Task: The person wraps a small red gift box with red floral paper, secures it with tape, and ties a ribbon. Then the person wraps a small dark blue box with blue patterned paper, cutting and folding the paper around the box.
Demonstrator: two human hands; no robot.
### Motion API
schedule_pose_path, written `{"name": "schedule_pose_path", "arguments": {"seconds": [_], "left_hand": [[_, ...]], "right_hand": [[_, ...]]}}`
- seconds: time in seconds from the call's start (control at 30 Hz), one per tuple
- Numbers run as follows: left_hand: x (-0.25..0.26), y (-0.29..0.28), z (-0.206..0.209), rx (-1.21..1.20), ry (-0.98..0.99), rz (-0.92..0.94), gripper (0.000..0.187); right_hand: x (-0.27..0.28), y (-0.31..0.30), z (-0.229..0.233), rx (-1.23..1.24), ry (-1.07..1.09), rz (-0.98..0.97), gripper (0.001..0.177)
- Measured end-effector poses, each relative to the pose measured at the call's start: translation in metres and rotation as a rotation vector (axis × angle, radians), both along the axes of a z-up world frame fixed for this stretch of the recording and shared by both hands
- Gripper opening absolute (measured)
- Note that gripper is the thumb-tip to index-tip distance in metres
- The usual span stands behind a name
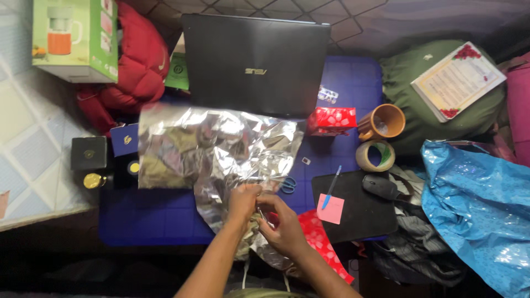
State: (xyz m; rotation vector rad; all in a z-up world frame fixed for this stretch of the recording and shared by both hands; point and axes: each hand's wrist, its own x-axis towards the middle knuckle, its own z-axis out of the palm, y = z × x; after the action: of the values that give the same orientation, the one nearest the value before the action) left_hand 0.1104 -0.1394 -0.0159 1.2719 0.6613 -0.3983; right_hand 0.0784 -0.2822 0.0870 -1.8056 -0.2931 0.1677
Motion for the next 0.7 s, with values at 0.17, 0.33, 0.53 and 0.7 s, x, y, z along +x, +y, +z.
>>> {"name": "schedule_pose_path", "arguments": {"seconds": [0.17,0.33,0.53,0.7], "left_hand": [[0.007,0.013,0.018,0.006,0.137,0.012,0.026],[0.001,-0.010,0.034,0.388,-0.003,-0.164,0.037],[-0.006,-0.039,0.024,0.584,-0.031,-0.193,0.046],[-0.008,-0.041,0.018,0.645,-0.046,-0.149,0.032]], "right_hand": [[0.009,-0.013,-0.027,-0.227,0.089,-0.487,0.018],[0.042,-0.026,-0.052,-0.423,0.019,-0.463,0.038],[0.045,-0.022,-0.063,-0.528,0.015,-0.397,0.045],[0.039,-0.040,-0.081,-0.595,-0.027,-0.348,0.036]]}}
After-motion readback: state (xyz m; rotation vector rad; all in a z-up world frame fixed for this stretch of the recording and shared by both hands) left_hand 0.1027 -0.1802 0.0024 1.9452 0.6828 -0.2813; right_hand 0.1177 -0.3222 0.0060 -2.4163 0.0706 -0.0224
